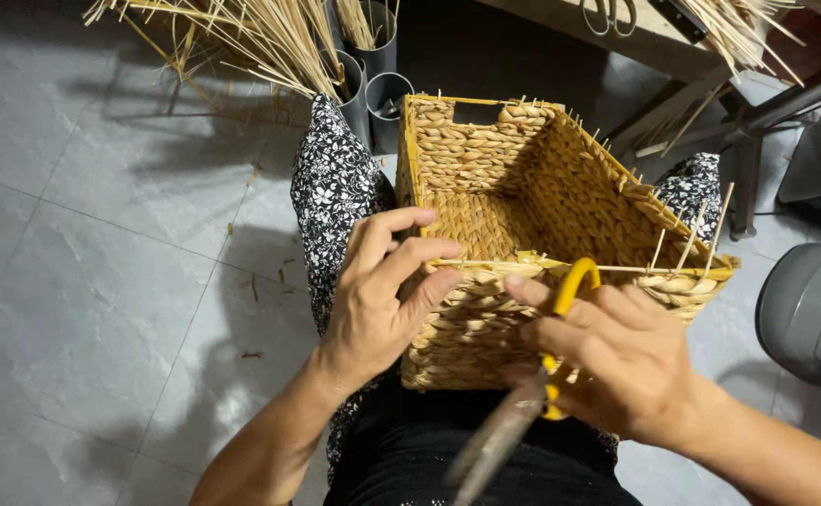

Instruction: The person sits on the floor with a woven water-hyacinth basket on their lap and uses scissors to trim off protruding wooden stick ends around the basket rim. They rotate the basket to reach different sides and pull loose trimmed pieces away by hand.

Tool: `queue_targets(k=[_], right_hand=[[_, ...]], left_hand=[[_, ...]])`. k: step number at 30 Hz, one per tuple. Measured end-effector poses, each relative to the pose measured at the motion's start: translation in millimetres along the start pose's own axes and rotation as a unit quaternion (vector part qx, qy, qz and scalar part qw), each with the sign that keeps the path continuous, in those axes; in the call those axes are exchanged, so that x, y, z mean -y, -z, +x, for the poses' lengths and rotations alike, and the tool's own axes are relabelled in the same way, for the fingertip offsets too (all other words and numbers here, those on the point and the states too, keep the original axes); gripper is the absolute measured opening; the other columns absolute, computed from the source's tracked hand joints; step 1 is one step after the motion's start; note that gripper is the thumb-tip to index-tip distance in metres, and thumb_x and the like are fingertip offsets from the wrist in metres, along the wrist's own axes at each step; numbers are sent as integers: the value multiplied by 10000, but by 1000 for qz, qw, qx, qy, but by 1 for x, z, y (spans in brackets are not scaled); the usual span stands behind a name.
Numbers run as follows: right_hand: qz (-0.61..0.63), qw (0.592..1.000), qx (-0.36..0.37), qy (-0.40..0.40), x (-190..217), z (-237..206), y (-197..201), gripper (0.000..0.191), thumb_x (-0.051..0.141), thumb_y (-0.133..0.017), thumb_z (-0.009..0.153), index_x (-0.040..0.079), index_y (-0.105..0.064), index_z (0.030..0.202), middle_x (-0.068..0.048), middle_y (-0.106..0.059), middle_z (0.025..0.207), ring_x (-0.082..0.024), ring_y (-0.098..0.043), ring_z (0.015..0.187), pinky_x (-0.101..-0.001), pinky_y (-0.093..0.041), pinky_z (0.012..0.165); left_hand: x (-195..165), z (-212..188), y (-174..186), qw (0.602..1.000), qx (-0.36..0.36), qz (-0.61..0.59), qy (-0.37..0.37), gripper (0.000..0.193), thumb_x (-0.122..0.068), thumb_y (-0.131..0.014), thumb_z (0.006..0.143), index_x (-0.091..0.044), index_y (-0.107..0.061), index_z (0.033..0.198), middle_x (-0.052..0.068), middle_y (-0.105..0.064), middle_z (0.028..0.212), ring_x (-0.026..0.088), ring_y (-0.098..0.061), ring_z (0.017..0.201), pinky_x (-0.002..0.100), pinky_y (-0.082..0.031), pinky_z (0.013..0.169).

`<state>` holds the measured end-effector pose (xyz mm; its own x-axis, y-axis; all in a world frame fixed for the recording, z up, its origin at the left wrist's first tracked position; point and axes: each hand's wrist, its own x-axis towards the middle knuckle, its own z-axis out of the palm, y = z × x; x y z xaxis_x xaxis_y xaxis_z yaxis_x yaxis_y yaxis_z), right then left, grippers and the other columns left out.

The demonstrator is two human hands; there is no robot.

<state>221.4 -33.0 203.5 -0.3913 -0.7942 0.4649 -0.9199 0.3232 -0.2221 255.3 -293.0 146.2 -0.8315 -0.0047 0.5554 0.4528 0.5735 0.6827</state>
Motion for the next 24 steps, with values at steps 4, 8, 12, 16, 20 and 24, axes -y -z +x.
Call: queue_targets(k=[4,8,12,16,20,24], right_hand=[[-69,997,36,15,9,7,-10,436,248,-818,715,104,-620,1077,-102,-623,1420,-230,-614,827,-339,-444,655],[-104,993,50,5,20,12,-13,399,299,-793,771,121,-635,1092,-75,-594,1452,-225,-598,819,-345,-461,676],[-126,990,65,-7,29,14,-17,351,288,-762,782,129,-631,1066,-78,-576,1479,-207,-617,829,-344,-460,687],[-129,989,73,-31,33,16,-23,331,336,-746,789,134,-611,1014,-60,-576,1479,-200,-583,749,-351,-444,675],[-129,986,86,-53,33,17,-29,293,307,-743,795,133,-603,986,-42,-595,1452,-210,-561,709,-354,-446,676],[-122,987,79,-68,33,17,-32,258,278,-733,819,142,-613,1004,-26,-619,1410,-201,-564,722,-346,-446,678]], left_hand=[[-5,11,17,998,55,-8,20,240,-286,-804,901,-94,-726,1022,83,-656,1198,265,-609,1135,380,-515,963],[-13,17,24,997,72,27,6,230,-257,-823,882,-74,-700,949,65,-656,1091,265,-595,1065,392,-499,919],[-21,24,30,993,98,71,-8,219,-227,-815,889,-60,-675,912,56,-632,997,272,-582,1005,397,-496,879],[-27,27,35,983,133,124,-32,221,-208,-794,902,-48,-642,889,77,-605,961,291,-571,984,398,-501,858],[-29,29,32,974,139,171,-48,207,-195,-783,873,-53,-633,889,80,-599,941,288,-570,953,399,-501,829],[-26,32,29,967,149,194,-66,216,-207,-788,849,-71,-621,855,65,-587,897,273,-555,892,411,-487,790]])
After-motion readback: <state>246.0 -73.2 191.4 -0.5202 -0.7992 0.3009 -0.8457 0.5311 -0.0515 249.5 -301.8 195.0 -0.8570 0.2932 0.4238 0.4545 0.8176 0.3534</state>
